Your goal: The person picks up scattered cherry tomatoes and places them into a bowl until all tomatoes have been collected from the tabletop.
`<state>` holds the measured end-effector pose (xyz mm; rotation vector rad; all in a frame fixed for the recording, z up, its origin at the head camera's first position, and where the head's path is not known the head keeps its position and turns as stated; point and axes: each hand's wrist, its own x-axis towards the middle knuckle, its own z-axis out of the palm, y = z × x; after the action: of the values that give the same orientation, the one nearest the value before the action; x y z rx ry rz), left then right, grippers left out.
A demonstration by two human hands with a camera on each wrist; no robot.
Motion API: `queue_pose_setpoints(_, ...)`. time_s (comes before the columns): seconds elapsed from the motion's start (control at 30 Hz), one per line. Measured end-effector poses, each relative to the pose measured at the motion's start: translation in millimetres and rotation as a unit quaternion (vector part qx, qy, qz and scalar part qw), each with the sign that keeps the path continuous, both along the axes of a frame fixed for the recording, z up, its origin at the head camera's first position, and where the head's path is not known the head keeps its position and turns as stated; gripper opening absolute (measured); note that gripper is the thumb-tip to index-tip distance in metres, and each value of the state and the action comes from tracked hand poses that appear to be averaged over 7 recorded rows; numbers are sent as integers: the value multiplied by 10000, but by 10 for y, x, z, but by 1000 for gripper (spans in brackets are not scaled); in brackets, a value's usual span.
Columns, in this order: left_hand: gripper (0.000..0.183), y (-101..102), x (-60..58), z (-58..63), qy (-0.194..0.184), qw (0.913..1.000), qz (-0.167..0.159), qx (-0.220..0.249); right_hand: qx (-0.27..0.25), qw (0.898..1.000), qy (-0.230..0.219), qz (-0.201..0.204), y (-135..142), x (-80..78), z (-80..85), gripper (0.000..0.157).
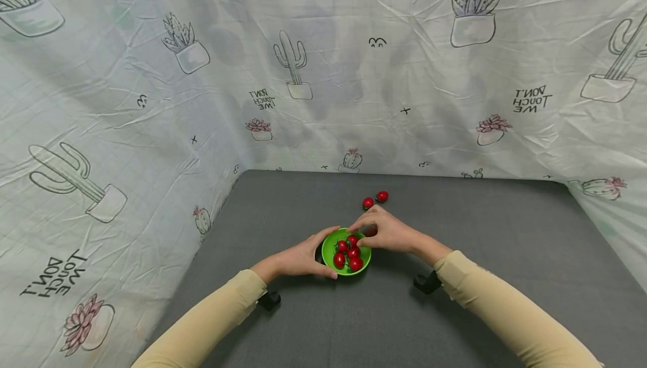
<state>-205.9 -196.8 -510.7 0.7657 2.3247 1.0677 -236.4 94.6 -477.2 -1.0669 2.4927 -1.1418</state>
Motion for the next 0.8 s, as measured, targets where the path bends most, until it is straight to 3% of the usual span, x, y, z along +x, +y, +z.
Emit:
queue_pose_setpoints(0.4,105,14,8,14,-57,9999,49,91,-191,9993,-217,-246,104,-29,79,31)
queue_pose_setpoints(0.8,104,22,-1,-2,-38,9999,68,127,-348,9981,-115,-499,289,-72,177,30)
